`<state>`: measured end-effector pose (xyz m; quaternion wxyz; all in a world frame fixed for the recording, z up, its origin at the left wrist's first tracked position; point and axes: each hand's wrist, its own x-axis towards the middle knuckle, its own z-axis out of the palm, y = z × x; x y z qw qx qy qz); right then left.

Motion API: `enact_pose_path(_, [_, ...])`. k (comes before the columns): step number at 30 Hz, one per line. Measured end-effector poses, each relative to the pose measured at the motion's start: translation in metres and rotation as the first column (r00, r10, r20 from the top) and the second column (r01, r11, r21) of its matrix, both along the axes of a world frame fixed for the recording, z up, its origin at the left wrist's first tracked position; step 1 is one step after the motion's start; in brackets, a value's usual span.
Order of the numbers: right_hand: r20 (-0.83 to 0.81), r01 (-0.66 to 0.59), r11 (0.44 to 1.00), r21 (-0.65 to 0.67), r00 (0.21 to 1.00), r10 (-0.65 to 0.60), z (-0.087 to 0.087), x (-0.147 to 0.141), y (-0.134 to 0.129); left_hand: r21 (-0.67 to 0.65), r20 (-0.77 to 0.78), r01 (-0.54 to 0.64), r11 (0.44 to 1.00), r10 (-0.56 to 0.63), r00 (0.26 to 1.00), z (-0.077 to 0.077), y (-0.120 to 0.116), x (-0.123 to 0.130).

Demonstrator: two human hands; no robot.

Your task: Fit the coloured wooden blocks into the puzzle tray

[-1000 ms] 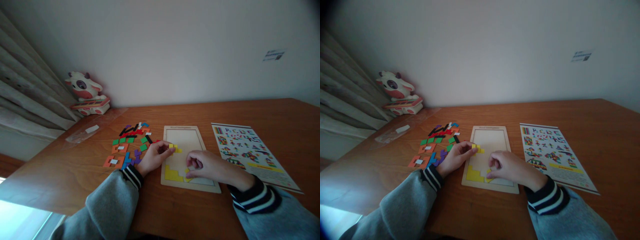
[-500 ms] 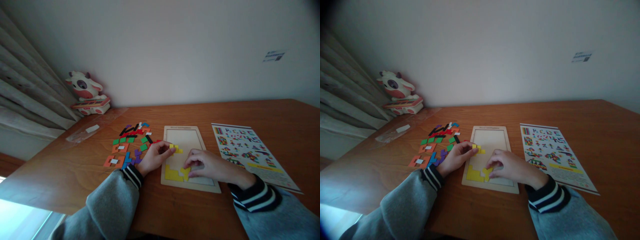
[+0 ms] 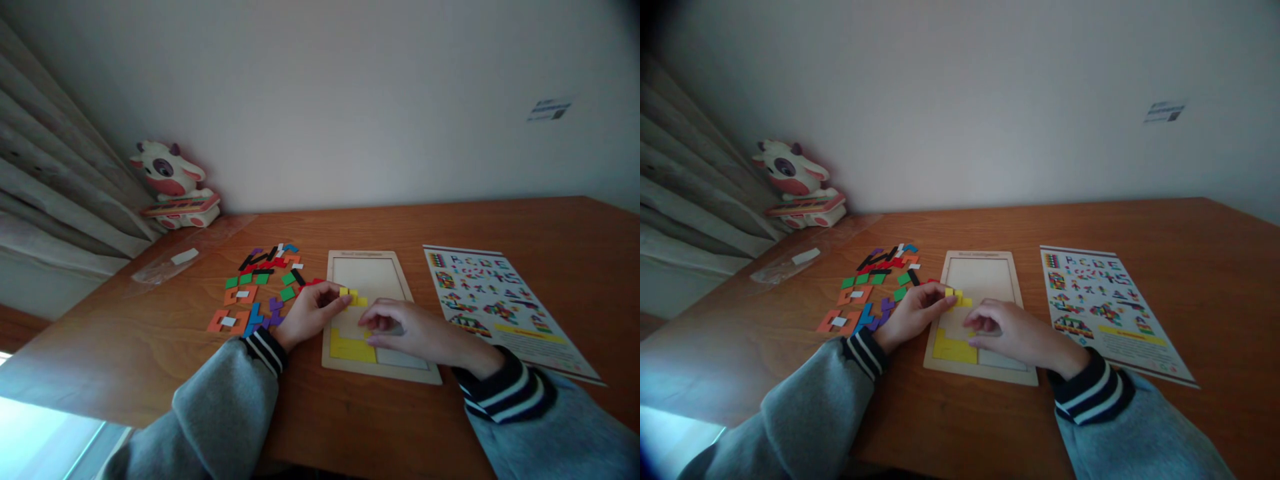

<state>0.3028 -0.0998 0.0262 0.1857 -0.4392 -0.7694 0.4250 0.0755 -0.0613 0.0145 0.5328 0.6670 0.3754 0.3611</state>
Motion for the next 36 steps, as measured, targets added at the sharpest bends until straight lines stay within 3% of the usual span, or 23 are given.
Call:
enact_pose_path(6, [-0.175, 0.248, 0.968, -0.029, 0.953, -0.249, -0.006, -0.006, 0.005, -0.018, -0.011, 0.016, 1.000, -0.016, 1.000, 0.001, -0.001, -0.001])
enact_pose_path(12, [-0.183, 0.258, 0.965, 0.048, 0.952, -0.245, -0.009, -0.013, 0.006, -0.026, -0.029, 0.040, 0.999, -0.041, 0.999, 0.000, -0.002, -0.001])
enact_pose_path(18, [-0.204, 0.302, 0.952, 0.041, 0.935, -0.288, -0.012, -0.024, -0.001, 0.009, -0.002, -0.147, 0.989, 0.147, 0.989, -0.002, 0.002, 0.000])
enact_pose_path(23, [-0.180, 0.358, 0.930, 0.080, 0.923, -0.340, -0.012, -0.027, -0.002, 0.011, -0.075, -0.058, 0.998, 0.059, 0.995, 0.001, -0.001, 0.000])
enact_pose_path(29, [-0.111, 0.269, 0.948, 0.171, 0.961, -0.253, -0.015, -0.026, 0.000, 0.017, -0.026, -0.165, 0.986, 0.165, 0.986, -0.002, 0.000, 0.001])
enact_pose_path(32, [-0.043, 0.200, 0.939, 0.281, 0.980, -0.196, -0.016, -0.030, -0.002, 0.036, -0.027, -0.161, 0.986, 0.162, 0.986, 0.000, -0.001, 0.002])
enact_pose_path(36, [-0.012, 0.202, 0.926, 0.319, 0.978, -0.209, -0.019, -0.033, -0.004, 0.041, -0.035, -0.142, 0.989, 0.144, 0.989, 0.002, -0.003, 0.002])
